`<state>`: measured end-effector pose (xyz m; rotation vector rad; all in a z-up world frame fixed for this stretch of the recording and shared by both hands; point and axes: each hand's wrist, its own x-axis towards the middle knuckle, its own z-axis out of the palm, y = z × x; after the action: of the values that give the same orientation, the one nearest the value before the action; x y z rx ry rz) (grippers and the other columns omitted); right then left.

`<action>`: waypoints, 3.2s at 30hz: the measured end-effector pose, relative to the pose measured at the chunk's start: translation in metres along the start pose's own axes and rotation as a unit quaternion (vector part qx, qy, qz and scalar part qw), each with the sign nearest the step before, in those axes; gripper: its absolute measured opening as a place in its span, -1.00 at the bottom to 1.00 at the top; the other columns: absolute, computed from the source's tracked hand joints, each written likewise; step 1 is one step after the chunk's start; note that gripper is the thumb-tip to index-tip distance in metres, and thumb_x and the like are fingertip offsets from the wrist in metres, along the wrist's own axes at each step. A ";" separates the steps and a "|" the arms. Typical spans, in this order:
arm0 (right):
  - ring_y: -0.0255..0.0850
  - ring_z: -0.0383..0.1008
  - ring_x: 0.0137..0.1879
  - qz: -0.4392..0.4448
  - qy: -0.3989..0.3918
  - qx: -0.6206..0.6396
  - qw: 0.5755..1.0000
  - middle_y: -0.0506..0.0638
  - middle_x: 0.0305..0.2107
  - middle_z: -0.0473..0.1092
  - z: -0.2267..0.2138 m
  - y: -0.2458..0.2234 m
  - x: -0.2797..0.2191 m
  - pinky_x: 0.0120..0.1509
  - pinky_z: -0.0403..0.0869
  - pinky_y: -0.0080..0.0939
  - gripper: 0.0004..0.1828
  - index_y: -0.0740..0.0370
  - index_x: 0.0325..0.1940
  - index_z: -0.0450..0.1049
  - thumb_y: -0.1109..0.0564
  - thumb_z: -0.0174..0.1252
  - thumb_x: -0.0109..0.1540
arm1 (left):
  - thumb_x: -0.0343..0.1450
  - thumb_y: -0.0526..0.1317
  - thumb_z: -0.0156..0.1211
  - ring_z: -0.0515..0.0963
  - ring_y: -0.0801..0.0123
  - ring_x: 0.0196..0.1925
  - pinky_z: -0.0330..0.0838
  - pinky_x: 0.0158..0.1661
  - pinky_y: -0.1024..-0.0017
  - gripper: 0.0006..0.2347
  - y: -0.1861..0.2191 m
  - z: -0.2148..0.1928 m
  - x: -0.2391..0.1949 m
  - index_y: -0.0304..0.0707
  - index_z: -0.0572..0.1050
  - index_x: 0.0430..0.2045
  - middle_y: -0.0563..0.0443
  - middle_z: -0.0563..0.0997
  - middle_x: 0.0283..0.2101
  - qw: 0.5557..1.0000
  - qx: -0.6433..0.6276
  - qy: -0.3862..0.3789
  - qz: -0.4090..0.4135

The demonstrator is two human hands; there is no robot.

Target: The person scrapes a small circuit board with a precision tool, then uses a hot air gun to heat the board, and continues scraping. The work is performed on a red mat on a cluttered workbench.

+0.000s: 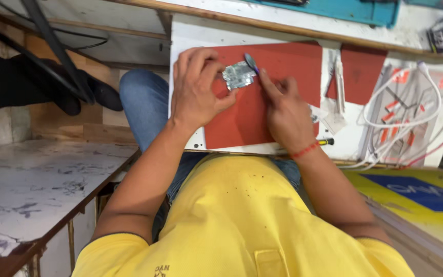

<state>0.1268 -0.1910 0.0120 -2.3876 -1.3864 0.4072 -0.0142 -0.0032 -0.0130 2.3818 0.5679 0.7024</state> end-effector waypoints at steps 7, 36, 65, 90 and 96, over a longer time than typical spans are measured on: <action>0.20 0.51 -0.29 -0.029 -0.025 -0.031 0.999 0.22 -0.07 0.37 -0.010 0.000 0.007 -0.25 0.52 0.12 -0.30 -0.03 0.43 0.36 0.35 0.01 0.20 | 0.15 -0.17 0.58 0.37 0.08 0.20 0.28 0.19 0.11 -0.65 0.005 -0.002 0.005 -0.22 0.58 -0.28 -0.02 0.47 0.04 1.000 0.001 0.002 0.000; 0.19 0.50 -0.30 -0.036 -0.033 -0.028 0.998 0.19 -0.15 0.38 -0.016 -0.022 0.014 -0.26 0.49 0.14 -0.35 -0.05 0.39 0.41 0.35 0.02 0.23 | 0.13 -0.26 0.62 0.40 0.01 0.17 0.33 0.21 0.16 -0.47 -0.003 0.001 0.001 -0.33 0.50 -0.04 -0.09 0.45 0.07 0.997 -0.082 0.009 -0.006; 0.19 0.52 -0.22 -0.093 -0.035 -0.018 0.995 0.22 -0.06 0.37 -0.009 -0.022 0.028 -0.23 0.52 0.11 -0.25 -0.04 0.42 0.38 0.37 -0.02 0.14 | 0.13 -0.24 0.65 0.41 0.01 0.18 0.35 0.21 0.16 -0.60 -0.006 -0.003 0.008 -0.31 0.56 -0.26 -0.08 0.45 0.06 0.997 -0.074 0.026 0.018; 0.16 0.51 -0.25 -0.083 -0.004 -0.008 0.997 0.19 -0.12 0.37 -0.011 -0.006 0.011 -0.21 0.51 0.09 -0.28 -0.05 0.39 0.42 0.41 0.02 0.18 | 0.13 -0.22 0.64 0.40 0.03 0.22 0.33 0.21 0.15 -0.63 -0.006 0.003 0.001 -0.33 0.56 -0.30 -0.10 0.46 0.07 0.999 -0.043 0.016 0.019; 0.17 0.49 -0.32 -0.052 -0.026 -0.030 0.998 0.18 -0.13 0.38 -0.013 -0.007 0.011 -0.26 0.48 0.13 -0.30 -0.04 0.40 0.41 0.37 0.03 0.18 | 0.14 -0.22 0.63 0.38 0.00 0.21 0.32 0.24 0.13 -0.63 -0.008 0.005 -0.003 -0.36 0.58 -0.30 -0.13 0.46 0.06 0.998 -0.049 0.026 0.025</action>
<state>0.1320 -0.1795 0.0262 -2.3550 -1.5585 0.4079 -0.0152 -0.0009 -0.0224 2.2988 0.4847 0.7988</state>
